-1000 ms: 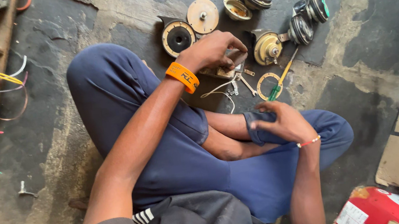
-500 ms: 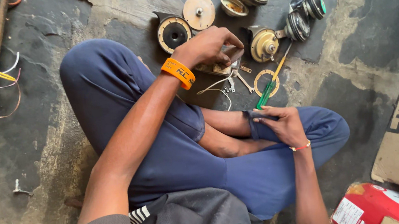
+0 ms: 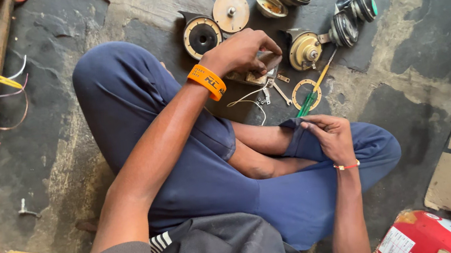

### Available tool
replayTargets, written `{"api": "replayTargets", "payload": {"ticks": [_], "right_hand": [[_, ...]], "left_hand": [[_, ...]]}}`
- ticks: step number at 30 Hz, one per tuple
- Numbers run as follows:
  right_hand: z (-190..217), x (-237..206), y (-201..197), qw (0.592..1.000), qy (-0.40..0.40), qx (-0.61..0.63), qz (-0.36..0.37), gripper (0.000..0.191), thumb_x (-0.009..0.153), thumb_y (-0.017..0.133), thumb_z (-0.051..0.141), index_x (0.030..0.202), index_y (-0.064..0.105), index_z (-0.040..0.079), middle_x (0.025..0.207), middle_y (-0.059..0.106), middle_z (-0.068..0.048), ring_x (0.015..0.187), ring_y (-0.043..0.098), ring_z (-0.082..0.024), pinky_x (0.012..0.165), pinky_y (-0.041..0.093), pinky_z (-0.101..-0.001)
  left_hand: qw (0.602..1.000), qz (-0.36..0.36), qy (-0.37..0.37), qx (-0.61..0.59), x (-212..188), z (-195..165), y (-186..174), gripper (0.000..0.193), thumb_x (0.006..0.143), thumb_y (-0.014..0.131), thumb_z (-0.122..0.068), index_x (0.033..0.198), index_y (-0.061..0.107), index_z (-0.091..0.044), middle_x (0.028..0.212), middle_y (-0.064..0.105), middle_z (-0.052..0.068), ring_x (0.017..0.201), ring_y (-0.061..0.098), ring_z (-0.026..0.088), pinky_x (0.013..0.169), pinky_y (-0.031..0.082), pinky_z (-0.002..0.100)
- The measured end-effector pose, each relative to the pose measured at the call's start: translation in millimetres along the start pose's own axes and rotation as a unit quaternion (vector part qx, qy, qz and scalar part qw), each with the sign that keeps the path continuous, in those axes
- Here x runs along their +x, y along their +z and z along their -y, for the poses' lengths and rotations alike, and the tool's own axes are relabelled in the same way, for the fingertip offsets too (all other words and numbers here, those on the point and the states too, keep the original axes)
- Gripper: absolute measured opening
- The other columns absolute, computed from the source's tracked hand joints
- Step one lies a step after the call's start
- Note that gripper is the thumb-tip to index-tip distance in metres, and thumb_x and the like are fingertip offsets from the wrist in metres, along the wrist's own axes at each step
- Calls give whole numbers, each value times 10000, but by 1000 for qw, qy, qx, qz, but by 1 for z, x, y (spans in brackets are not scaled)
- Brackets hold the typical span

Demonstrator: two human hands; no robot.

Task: The person sits on the floor and uses a small metal file to smooth or shape a small metal component held in the left hand. The person repeatedly files the component while surrounded by disassembled electrical parts and tools.

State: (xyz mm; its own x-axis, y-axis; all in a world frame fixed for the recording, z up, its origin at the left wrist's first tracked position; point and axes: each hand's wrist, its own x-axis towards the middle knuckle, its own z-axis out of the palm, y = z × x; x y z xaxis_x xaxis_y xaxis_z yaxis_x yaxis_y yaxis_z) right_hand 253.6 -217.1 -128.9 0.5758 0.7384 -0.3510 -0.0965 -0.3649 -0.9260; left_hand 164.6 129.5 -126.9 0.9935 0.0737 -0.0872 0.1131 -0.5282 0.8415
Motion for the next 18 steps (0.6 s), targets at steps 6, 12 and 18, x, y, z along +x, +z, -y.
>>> {"api": "replayTargets", "payload": {"ticks": [6, 12, 18], "right_hand": [[31, 27, 19, 990, -111, 70, -46, 198, 932, 773, 12, 902, 578, 31, 907, 752, -123, 819, 725, -154, 763, 605, -277], [47, 85, 67, 906, -63, -417, 30, 243, 819, 834, 205, 978, 726, 55, 841, 766, -93, 719, 732, -264, 650, 563, -393], [24, 88, 89, 880, -81, -468, -17, 220, 821, 818, 244, 936, 731, 79, 847, 756, -99, 792, 729, -328, 687, 566, -452]], "left_hand": [[1000, -3, 29, 6, 2, 5, 1, 570, 659, 871, -133, 1215, 753, -169, 1141, 751, 148, 1056, 715, 327, 916, 552, 401], [1000, -2, 24, 5, -4, 2, -5, 573, 660, 882, -161, 1218, 747, -160, 1135, 748, 151, 1057, 709, 334, 920, 544, 407], [999, -13, 40, 7, -5, -2, -7, 581, 637, 890, -166, 1201, 749, -152, 1139, 743, 154, 1061, 695, 350, 919, 537, 417]]}}
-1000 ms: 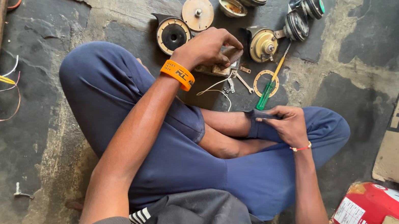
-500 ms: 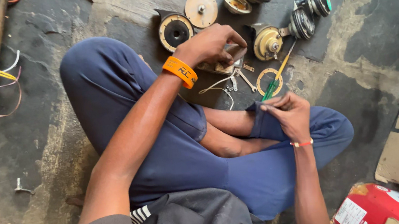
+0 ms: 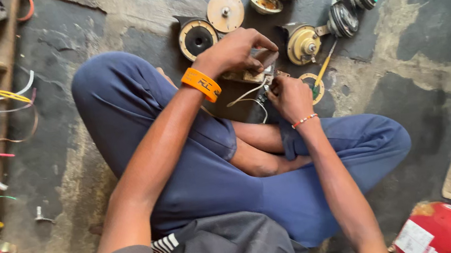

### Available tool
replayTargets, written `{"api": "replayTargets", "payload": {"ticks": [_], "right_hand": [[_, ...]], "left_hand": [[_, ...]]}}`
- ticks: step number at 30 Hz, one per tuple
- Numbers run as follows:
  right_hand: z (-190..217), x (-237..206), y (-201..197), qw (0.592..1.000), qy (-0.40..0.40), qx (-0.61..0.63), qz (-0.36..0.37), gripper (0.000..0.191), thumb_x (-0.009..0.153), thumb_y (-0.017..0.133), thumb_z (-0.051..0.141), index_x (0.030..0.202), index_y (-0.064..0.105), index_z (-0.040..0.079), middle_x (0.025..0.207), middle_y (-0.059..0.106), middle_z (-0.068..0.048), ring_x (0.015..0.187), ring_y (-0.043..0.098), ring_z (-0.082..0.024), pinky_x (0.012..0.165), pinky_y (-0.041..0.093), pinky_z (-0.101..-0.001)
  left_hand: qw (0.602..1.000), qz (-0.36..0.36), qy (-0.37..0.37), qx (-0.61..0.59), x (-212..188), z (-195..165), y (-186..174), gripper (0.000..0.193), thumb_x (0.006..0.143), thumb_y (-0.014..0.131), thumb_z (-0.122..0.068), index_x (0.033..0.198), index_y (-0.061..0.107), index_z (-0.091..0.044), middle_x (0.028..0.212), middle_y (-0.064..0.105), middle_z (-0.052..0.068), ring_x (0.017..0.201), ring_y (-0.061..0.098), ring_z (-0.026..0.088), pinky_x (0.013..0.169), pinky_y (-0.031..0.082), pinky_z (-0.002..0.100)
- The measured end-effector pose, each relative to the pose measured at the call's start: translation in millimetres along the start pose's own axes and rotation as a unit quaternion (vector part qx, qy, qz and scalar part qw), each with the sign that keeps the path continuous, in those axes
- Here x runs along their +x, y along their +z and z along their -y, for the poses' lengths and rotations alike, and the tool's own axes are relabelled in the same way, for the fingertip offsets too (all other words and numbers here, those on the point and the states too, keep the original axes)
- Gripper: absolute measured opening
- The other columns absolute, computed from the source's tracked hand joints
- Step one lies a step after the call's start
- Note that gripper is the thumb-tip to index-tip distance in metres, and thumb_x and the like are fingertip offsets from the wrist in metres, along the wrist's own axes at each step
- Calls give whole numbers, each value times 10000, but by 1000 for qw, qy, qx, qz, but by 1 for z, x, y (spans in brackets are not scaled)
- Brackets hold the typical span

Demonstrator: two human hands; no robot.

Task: The person sits on the floor and uses a small metal file to smooth or shape a small metal component held in the left hand. The person repeatedly files the component while surrounded by disassembled electrical parts and tools.

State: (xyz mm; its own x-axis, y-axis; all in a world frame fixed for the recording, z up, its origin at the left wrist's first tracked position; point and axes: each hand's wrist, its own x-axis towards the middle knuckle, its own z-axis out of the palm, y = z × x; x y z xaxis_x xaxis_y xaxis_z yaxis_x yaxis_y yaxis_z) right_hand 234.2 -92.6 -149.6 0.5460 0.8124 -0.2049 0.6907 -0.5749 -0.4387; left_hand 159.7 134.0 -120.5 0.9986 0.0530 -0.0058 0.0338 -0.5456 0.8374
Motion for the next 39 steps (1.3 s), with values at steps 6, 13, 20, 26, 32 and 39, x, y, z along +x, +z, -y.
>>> {"api": "replayTargets", "payload": {"ticks": [6, 13, 20, 26, 32, 39], "right_hand": [[-26, -21, -35, 969, 51, 243, -3, 156, 891, 758, 153, 992, 736, 35, 828, 719, -90, 739, 702, -203, 699, 545, -348], [-31, -79, -72, 681, 43, 730, 40, 133, 1040, 595, 51, 1130, 632, -40, 958, 668, -94, 827, 634, -160, 827, 542, -359], [-20, -79, -75, 661, 14, 749, 36, 149, 1057, 580, 90, 1141, 627, -24, 913, 640, -70, 828, 630, -162, 837, 539, -372], [-9, -56, -72, 698, 63, 713, 19, 122, 1066, 565, 140, 1118, 598, 35, 877, 631, -45, 756, 625, -150, 695, 543, -319], [-5, -8, -44, 810, 57, 579, -67, 195, 1012, 651, 47, 1176, 689, -52, 988, 737, -79, 882, 714, -130, 791, 593, -269], [-7, 20, -18, 822, 34, 561, -91, 169, 974, 719, 43, 1116, 687, -43, 933, 733, -63, 824, 718, -117, 769, 617, -249]], "left_hand": [[1000, 19, -17, 0, 0, -4, -3, 586, 660, 882, -180, 1231, 747, -179, 1148, 743, 149, 1066, 698, 344, 932, 535, 414], [999, 33, -42, 0, 1, -1, 0, 592, 661, 881, -178, 1238, 746, -187, 1154, 742, 145, 1068, 699, 333, 922, 536, 410], [998, 32, -46, -8, 1, 3, 1, 611, 656, 887, -182, 1248, 735, -169, 1175, 742, 139, 1076, 706, 327, 934, 540, 399], [999, 32, -31, 5, 3, 4, 3, 589, 663, 887, -168, 1234, 746, -177, 1157, 740, 145, 1076, 694, 335, 937, 528, 409], [999, 23, -36, -11, 7, 7, 8, 566, 675, 866, -127, 1226, 744, -175, 1158, 746, 135, 1071, 709, 313, 926, 546, 394], [998, 18, -58, -17, 8, 5, 11, 542, 683, 861, -118, 1210, 751, -178, 1136, 753, 128, 1067, 712, 306, 914, 549, 394]]}}
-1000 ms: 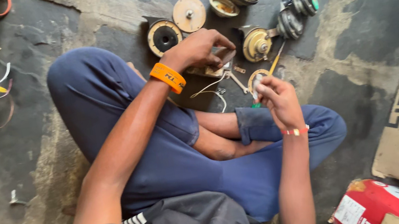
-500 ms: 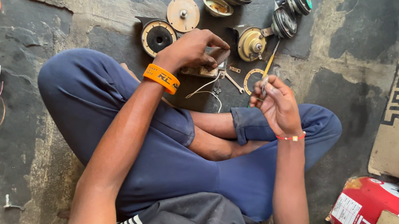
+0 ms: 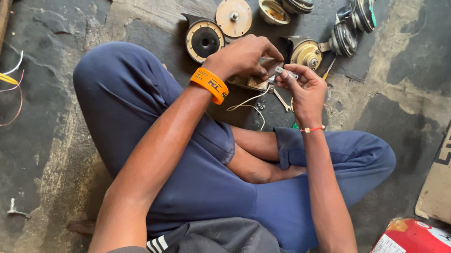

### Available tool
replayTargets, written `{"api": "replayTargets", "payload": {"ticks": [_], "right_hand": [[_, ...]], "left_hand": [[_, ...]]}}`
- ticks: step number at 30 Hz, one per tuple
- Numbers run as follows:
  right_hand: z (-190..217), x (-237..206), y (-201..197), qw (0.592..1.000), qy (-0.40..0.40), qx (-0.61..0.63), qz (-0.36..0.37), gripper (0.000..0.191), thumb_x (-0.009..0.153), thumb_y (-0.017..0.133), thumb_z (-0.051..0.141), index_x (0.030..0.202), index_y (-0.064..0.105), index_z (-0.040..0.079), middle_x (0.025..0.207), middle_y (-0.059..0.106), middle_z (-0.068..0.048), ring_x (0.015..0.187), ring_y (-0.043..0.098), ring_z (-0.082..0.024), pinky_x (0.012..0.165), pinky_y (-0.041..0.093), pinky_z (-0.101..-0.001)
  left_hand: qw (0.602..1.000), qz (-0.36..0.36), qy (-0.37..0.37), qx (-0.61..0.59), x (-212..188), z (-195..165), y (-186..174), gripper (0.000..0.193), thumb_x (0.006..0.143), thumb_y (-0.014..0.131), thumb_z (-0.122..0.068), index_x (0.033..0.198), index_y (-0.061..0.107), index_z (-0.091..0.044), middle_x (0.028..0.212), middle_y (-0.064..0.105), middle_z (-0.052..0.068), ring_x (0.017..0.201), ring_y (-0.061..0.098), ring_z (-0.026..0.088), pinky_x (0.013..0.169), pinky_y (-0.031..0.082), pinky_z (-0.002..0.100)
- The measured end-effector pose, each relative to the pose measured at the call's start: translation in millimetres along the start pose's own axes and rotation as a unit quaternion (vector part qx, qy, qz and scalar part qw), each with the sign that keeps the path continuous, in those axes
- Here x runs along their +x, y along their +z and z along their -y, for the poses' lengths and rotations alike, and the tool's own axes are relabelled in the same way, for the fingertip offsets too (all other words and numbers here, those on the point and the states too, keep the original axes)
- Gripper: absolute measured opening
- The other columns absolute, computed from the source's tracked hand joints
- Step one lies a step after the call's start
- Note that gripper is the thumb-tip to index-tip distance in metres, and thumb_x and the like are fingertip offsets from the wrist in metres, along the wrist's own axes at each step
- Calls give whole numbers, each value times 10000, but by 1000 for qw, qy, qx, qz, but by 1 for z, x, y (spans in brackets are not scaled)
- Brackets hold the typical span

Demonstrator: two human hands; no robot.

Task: The person sits on the floor and uses a small metal file to smooth or shape a small metal component held in the left hand. The person repeatedly files the component while surrounded by disassembled electrical parts and tools.

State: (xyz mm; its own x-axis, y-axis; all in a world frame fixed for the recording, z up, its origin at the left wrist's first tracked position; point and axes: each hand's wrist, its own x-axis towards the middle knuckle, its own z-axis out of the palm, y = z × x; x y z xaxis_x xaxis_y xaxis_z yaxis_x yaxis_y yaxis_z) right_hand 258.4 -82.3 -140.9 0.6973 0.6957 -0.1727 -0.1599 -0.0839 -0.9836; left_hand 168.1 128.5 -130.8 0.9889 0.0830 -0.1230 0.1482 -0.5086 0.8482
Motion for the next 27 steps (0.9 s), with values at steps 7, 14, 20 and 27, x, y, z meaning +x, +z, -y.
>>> {"api": "replayTargets", "payload": {"ticks": [7, 14, 20, 27], "right_hand": [[2, 13, -4, 996, 30, -76, 19, 124, 962, 771, 85, 983, 685, -1, 830, 699, -27, 685, 619, -50, 606, 483, -179], [14, 15, -12, 989, 107, -83, 67, 129, 972, 750, 112, 960, 677, 6, 795, 672, -23, 593, 576, -61, 520, 435, -192], [19, 10, -11, 986, 153, 18, 63, 110, 960, 702, 118, 996, 688, 15, 840, 708, -30, 687, 675, -68, 605, 528, -193], [12, 18, -9, 989, 118, -72, 45, 176, 984, 740, 156, 942, 680, -4, 773, 671, -21, 597, 591, -57, 526, 456, -190]], "left_hand": [[1000, -9, 1, -3, 3, -1, 3, 538, 690, 873, -143, 1211, 745, -184, 1144, 751, 119, 1086, 702, 307, 919, 543, 404], [999, -14, 16, 45, -2, -6, 8, 577, 737, 860, -197, 1289, 706, -266, 1215, 719, 63, 1160, 645, 306, 957, 504, 449], [997, -17, 6, 77, -9, -10, 8, 552, 747, 854, -209, 1274, 707, -278, 1192, 724, 32, 1163, 644, 286, 959, 480, 487], [999, 13, -33, 16, -12, -13, -1, 611, 726, 846, -150, 1302, 700, -293, 1237, 723, 48, 1176, 655, 281, 978, 507, 452]]}}
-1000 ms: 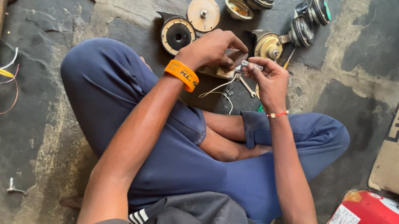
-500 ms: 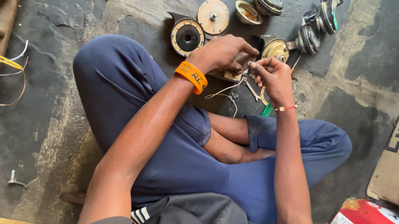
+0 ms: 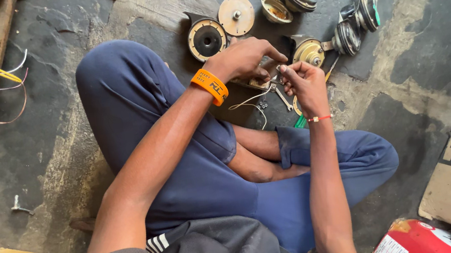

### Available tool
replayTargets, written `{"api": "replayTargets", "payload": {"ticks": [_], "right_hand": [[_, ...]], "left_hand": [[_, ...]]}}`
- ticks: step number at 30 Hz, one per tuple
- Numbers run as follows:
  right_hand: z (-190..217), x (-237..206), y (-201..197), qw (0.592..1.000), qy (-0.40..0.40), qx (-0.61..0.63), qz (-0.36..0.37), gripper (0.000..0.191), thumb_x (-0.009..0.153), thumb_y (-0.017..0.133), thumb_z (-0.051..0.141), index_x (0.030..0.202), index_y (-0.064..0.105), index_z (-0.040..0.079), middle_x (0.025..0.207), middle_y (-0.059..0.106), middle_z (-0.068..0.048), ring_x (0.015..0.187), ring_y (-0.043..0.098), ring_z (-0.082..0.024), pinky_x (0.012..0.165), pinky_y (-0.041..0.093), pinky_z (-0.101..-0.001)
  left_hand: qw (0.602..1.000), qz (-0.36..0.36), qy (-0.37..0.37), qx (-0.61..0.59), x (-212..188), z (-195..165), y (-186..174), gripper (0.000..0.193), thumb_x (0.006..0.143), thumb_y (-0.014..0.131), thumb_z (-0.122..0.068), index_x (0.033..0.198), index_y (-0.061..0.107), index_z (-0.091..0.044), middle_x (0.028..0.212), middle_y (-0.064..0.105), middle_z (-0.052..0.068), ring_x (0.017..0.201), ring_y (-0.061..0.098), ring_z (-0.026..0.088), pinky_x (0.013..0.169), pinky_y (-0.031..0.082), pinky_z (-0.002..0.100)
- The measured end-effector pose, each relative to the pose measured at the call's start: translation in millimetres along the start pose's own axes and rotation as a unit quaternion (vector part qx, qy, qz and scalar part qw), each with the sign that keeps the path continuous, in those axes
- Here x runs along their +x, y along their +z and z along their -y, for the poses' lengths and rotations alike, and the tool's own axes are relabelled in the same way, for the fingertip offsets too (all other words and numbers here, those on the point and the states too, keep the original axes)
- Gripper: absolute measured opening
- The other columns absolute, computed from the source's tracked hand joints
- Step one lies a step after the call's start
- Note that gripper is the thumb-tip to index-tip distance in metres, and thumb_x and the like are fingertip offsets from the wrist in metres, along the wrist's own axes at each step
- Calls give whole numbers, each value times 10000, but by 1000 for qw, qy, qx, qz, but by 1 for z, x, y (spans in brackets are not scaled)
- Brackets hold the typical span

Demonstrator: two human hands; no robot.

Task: The person sits on the floor and uses a small metal file to smooth or shape a small metal component held in the left hand. The person repeatedly files the component while surrounded by disassembled electrical parts and tools.

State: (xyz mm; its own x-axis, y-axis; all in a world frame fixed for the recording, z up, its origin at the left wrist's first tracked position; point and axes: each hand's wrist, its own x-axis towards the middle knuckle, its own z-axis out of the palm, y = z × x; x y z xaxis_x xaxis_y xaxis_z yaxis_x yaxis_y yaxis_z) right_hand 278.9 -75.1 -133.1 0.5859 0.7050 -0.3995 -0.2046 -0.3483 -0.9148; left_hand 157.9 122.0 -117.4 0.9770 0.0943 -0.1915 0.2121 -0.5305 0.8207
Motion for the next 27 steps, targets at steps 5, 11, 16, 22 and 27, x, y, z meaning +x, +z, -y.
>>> {"api": "replayTargets", "payload": {"ticks": [5, 11, 16, 22, 27], "right_hand": [[-2, 4, -6, 998, 46, -21, 30, 275, 1013, 743, 202, 843, 658, 3, 687, 607, 13, 521, 506, -43, 457, 377, -196], [-1, 1, -5, 995, -37, -89, -3, 242, 984, 733, 222, 820, 703, 46, 661, 606, 52, 520, 484, -18, 463, 347, -201], [-2, 3, -2, 996, 4, -94, 6, 283, 1002, 716, 241, 794, 692, 51, 626, 543, 69, 502, 416, -12, 453, 283, -209], [-8, 4, -1, 994, -21, -104, 0, 302, 1025, 703, 244, 808, 684, 35, 645, 522, 79, 522, 374, -6, 464, 247, -223], [-10, 3, 1, 985, -94, -141, -16, 311, 1031, 695, 245, 807, 717, 31, 649, 532, 72, 562, 407, -4, 496, 276, -224]], "left_hand": [[1000, -24, -1, 17, -2, -2, 3, 589, 728, 864, -171, 1284, 706, -285, 1221, 723, 63, 1183, 643, 290, 958, 470, 483], [998, -54, 22, 18, 0, 6, 11, 596, 703, 881, -230, 1273, 713, -283, 1210, 725, 69, 1159, 649, 302, 947, 484, 465], [996, -55, 60, 21, 6, 15, 15, 635, 701, 871, -197, 1310, 707, -275, 1188, 728, 101, 1131, 654, 330, 918, 505, 454], [994, -74, 85, 0, 6, 15, 12, 582, 654, 894, -204, 1219, 755, -226, 1150, 749, 105, 1091, 681, 331, 921, 522, 436], [997, -61, 43, 6, 2, 10, 6, 558, 657, 901, -199, 1197, 758, -214, 1125, 751, 115, 1065, 695, 322, 914, 533, 425]]}}
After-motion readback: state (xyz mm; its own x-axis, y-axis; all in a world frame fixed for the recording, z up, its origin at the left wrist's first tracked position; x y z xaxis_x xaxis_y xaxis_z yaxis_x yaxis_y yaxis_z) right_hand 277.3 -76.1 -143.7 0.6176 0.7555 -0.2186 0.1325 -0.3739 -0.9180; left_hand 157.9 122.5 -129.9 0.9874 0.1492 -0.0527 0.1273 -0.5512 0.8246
